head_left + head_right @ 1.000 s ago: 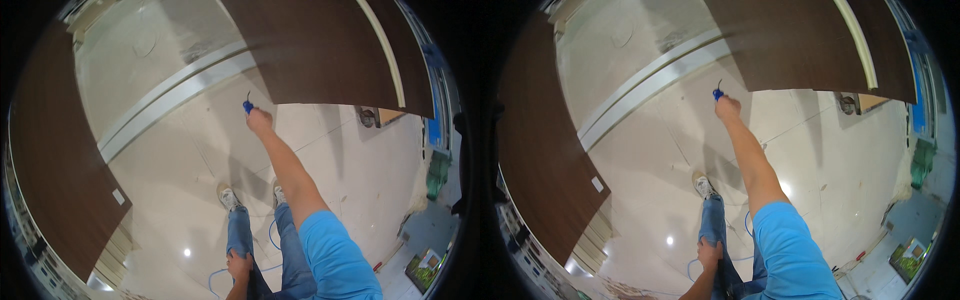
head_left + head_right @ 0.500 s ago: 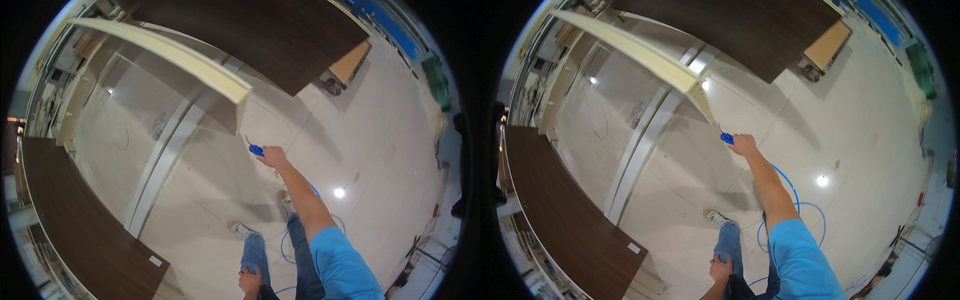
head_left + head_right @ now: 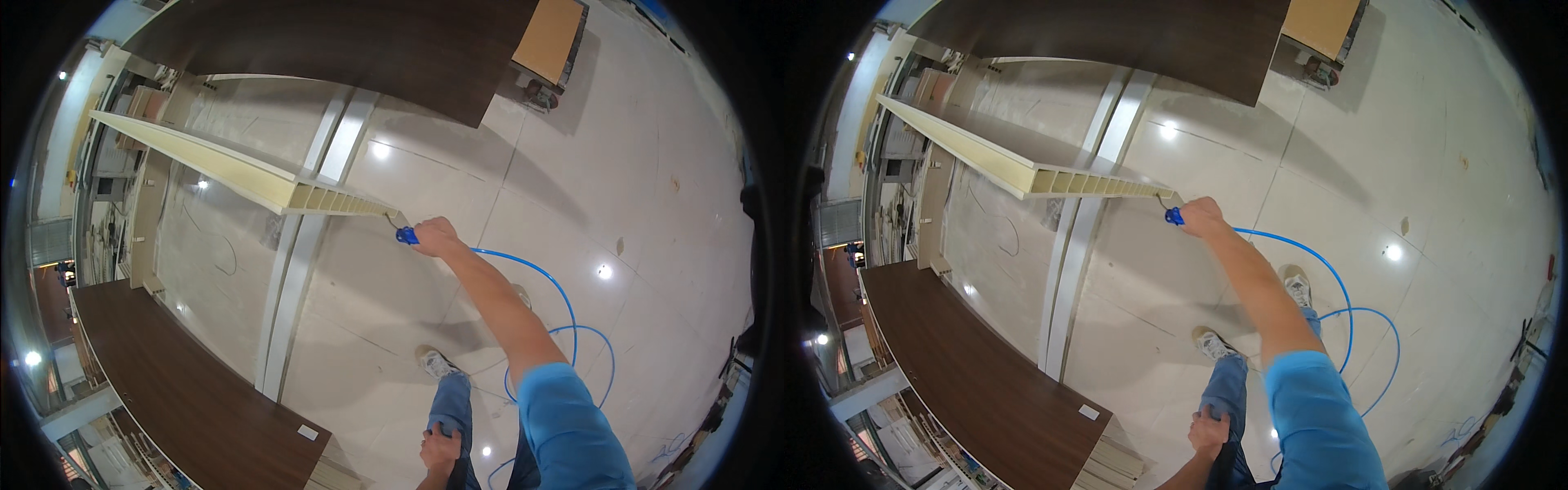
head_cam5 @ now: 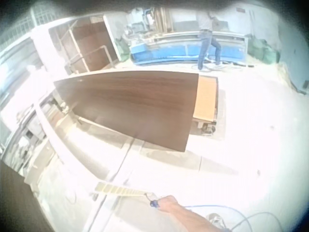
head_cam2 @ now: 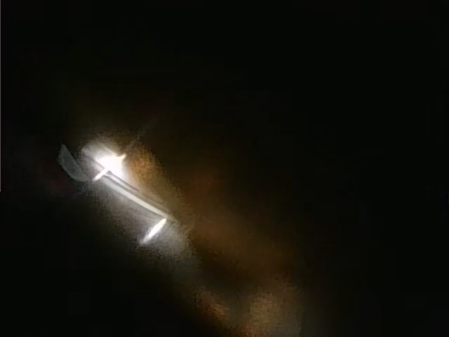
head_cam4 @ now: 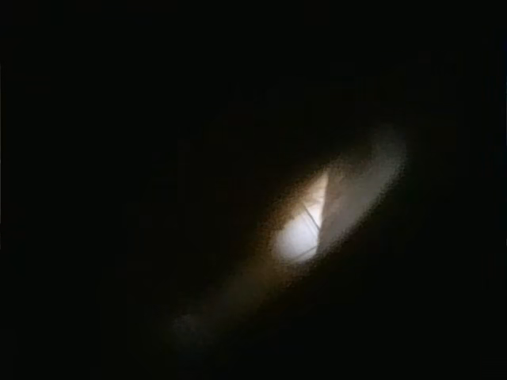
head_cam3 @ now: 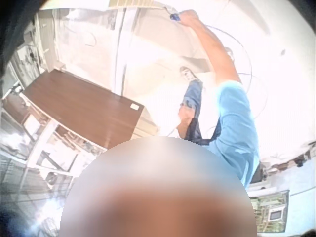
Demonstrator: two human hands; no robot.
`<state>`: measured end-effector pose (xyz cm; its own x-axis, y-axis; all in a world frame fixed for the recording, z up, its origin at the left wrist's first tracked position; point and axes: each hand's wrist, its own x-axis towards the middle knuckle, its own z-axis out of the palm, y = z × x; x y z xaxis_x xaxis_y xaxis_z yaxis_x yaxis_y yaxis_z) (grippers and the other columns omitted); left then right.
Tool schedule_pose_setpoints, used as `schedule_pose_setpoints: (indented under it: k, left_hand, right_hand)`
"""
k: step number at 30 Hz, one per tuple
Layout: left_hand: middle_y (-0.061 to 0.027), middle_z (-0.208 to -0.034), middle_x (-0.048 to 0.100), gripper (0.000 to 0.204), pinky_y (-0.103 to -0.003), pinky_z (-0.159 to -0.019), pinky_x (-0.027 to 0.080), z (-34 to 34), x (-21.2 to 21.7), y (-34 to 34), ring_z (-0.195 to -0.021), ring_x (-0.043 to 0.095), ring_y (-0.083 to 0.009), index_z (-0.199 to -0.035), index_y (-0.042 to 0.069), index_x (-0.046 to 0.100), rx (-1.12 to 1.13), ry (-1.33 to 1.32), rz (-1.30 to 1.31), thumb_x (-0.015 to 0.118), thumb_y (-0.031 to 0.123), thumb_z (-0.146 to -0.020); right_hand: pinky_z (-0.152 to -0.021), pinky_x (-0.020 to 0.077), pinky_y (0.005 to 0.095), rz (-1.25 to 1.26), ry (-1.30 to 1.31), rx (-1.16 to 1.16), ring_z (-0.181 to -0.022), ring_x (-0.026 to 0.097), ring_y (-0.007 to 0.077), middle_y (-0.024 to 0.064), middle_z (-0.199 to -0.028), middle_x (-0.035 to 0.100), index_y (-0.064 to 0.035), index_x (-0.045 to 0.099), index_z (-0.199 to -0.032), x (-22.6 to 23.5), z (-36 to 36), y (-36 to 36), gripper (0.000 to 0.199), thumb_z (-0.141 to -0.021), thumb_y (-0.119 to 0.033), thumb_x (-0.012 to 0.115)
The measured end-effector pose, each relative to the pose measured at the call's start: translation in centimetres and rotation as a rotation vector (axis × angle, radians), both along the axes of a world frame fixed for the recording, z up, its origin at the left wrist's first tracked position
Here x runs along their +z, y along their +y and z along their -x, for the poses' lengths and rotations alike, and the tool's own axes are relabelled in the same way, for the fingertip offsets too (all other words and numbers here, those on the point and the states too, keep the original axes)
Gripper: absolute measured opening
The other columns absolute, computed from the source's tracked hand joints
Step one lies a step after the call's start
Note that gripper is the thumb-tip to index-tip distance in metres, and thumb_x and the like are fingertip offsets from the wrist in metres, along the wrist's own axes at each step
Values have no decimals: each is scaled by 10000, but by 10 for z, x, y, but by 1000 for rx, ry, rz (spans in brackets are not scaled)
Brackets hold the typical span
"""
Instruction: The person uses a blue air blow gun to clean dust and debris from a large industrial machine and the surrounding floor. The person moves around the machine, directing the air stream at various components and the floor surface.
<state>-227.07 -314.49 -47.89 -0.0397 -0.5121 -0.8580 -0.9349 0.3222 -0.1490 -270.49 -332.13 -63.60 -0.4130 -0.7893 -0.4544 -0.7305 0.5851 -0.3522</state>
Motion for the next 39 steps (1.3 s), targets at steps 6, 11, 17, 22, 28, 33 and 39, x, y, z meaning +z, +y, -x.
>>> schedule_pose_setpoints:
  k: [6, 11, 17, 22, 28, 33, 39]
  left_hand:
    - [-217, -1244, 575, 625, -507, -944, 515, 13, 0, 1, -1125, 607, -426, -1318, 82, 569, -19, -34, -22, 595, 472, -830]
    - [-210, -1216, 599, 596, -496, -970, 503, 22, 0, 1, -1124, 614, -413, -1299, 107, 597, -18, -36, 17, 600, 478, -834]
    - [-207, -1232, 589, 604, -501, -969, 505, 25, -3, 1, -1132, 608, -422, -1297, 101, 595, -18, -58, 13, 604, 479, -826]
    - [-202, -1235, 584, 601, -498, -951, 518, 26, -5, 0, -1139, 606, -415, -1293, 99, 594, -16, -82, 11, 603, 473, -823]
    - [-201, -1220, 584, 568, -496, -927, 530, 22, -7, -7, -1127, 608, -411, -1265, 93, 611, -13, -75, 4, 600, 449, -822]
    - [-210, -1215, 579, 570, -506, -904, 537, 18, -8, -9, -1114, 606, -419, -1249, 72, 612, -26, -48, 22, 610, 429, -805]
    - [-207, -1207, 583, 569, -503, -910, 535, 17, -8, -10, -1107, 607, -415, -1247, 67, 618, -54, -7, 17, 610, 424, -804]
  right_hand:
    - [-890, 525, 375, -93, -55, -159, -1026, 672, 259, 88, -1008, 723, -97, 718, -1004, 0, 14, 58, 345, -878, -406, 633]
    - [-895, 517, 397, 74, -68, -169, -1020, 669, 271, 101, -990, 721, -84, 697, -1007, -3, 35, 23, 392, -907, -453, 615]
    - [-854, 528, 416, 112, -17, -165, -983, 682, 279, 111, -975, 727, -80, 717, -961, 10, 52, -27, 377, -917, -439, 612]
    - [-842, 533, 414, 60, 25, -222, -945, 693, 284, 126, -926, 727, -75, 718, -963, 18, 68, -43, 414, -944, -464, 577]
    - [-816, 543, 407, 31, 115, -296, -940, 699, 276, 96, -978, 735, -81, 740, -949, 33, 83, -52, 396, -936, -451, 601]
    - [-831, 549, 406, -13, 126, -402, -961, 698, 275, 101, -998, 735, -80, 742, -986, 29, 88, -21, 409, -938, -460, 595]
    - [-882, 541, 428, -224, 67, -544, -1039, 681, 292, 138, -1041, 722, -75, 724, -1036, -2, 80, 92, 465, -937, -506, 582]
